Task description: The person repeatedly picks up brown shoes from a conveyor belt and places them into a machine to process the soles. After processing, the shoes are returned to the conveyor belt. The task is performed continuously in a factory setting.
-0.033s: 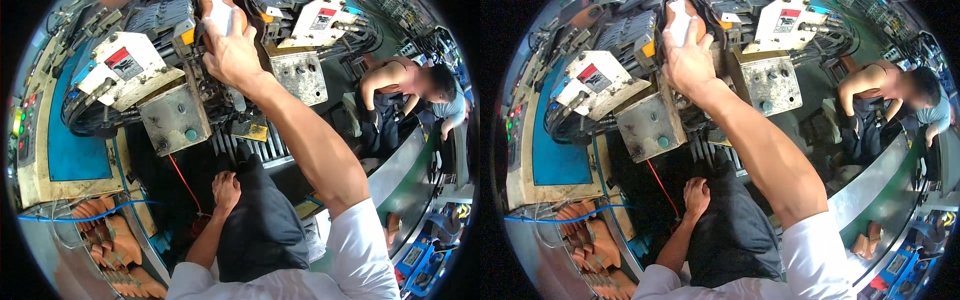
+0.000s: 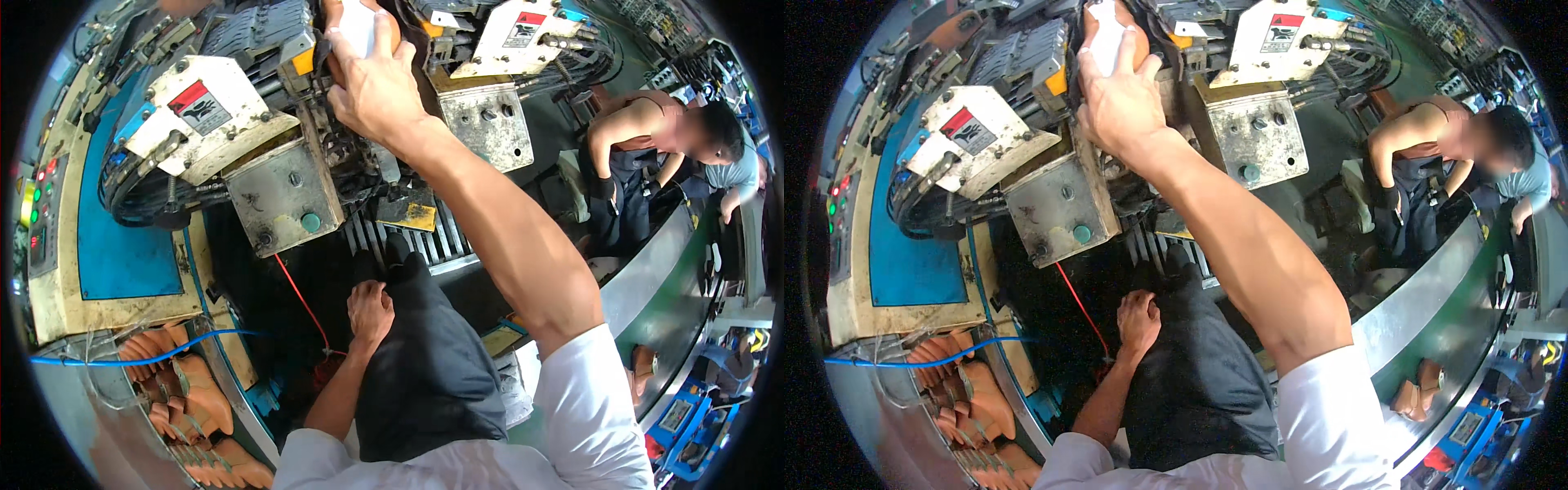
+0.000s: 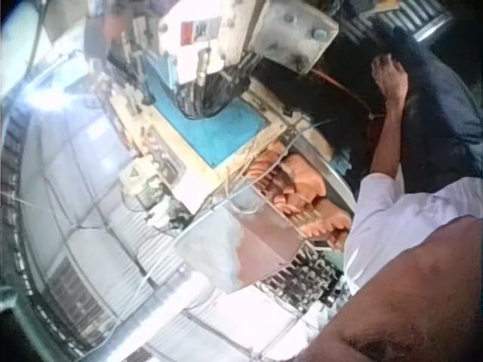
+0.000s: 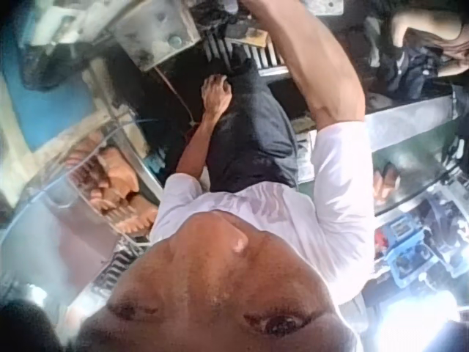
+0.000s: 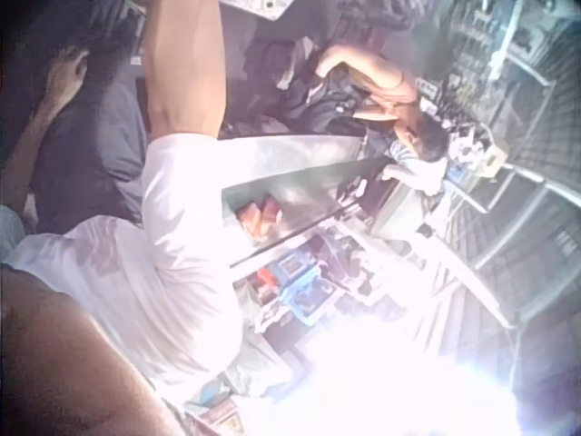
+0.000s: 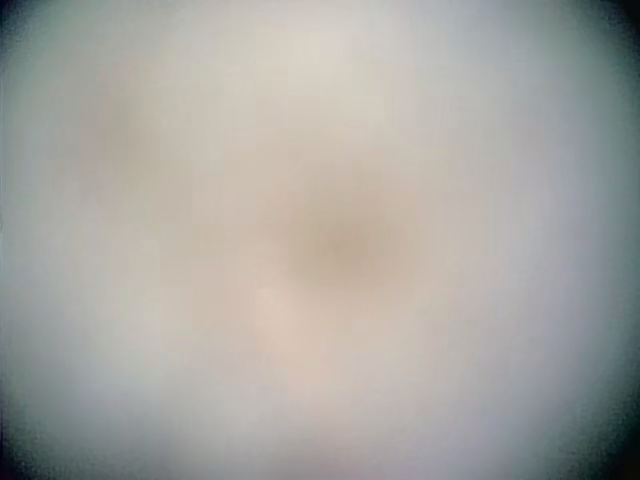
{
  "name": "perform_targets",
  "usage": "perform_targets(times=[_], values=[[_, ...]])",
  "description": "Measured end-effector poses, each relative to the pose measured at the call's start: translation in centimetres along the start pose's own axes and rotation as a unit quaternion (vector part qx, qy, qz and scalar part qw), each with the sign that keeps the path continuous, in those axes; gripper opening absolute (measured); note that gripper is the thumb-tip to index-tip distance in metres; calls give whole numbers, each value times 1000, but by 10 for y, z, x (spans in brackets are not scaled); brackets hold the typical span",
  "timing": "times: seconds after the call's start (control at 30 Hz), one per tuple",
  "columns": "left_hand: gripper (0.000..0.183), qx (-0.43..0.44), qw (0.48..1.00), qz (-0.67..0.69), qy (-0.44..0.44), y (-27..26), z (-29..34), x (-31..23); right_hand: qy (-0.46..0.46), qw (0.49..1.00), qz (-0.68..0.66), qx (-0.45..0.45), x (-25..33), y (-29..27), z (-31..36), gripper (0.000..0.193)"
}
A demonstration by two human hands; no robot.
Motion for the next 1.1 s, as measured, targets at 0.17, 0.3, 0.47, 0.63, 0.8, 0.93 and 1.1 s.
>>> perform_targets(times=[0.17, 0.3, 0.47, 0.63, 0.8, 0.93, 1.1], values=[[24, -8, 1000, 13, 18, 6, 3, 4, -1, 1000, 0, 8, -1, -6, -9, 76], [21, -28, 999, -1, 24, 0, 0, 3, 21, 999, -8, 39, -3, -9, -20, 74], [18, -12, 998, 6, 55, 1, -4, -1, 35, 996, -4, 81, 1, -23, -15, 73], [32, 63, 997, -43, 25, 14, -14, 10, -30, 983, -162, -83, -1, -38, 121, 71], [35, 90, 993, -76, 19, 21, -18, 21, 125, 985, -113, -31, -52, -126, 446, 72], [39, 56, 997, -46, 28, 19, -14, 54, 469, 860, 160, 124, -87, -267, 759, 42], [36, 92, 991, -28, 90, 31, -20, 71, 713, 601, 309, 188, -83, -474, 989, 65]])
Point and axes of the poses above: each hand's wrist, its own z-axis away from the middle knuckle, its own y-axis out of the palm, x = y × z, the point moved 5 cm from there along -z, towards the middle knuckle, and after that the axes turned 3 degrees about -x, right-handed, at the moved point
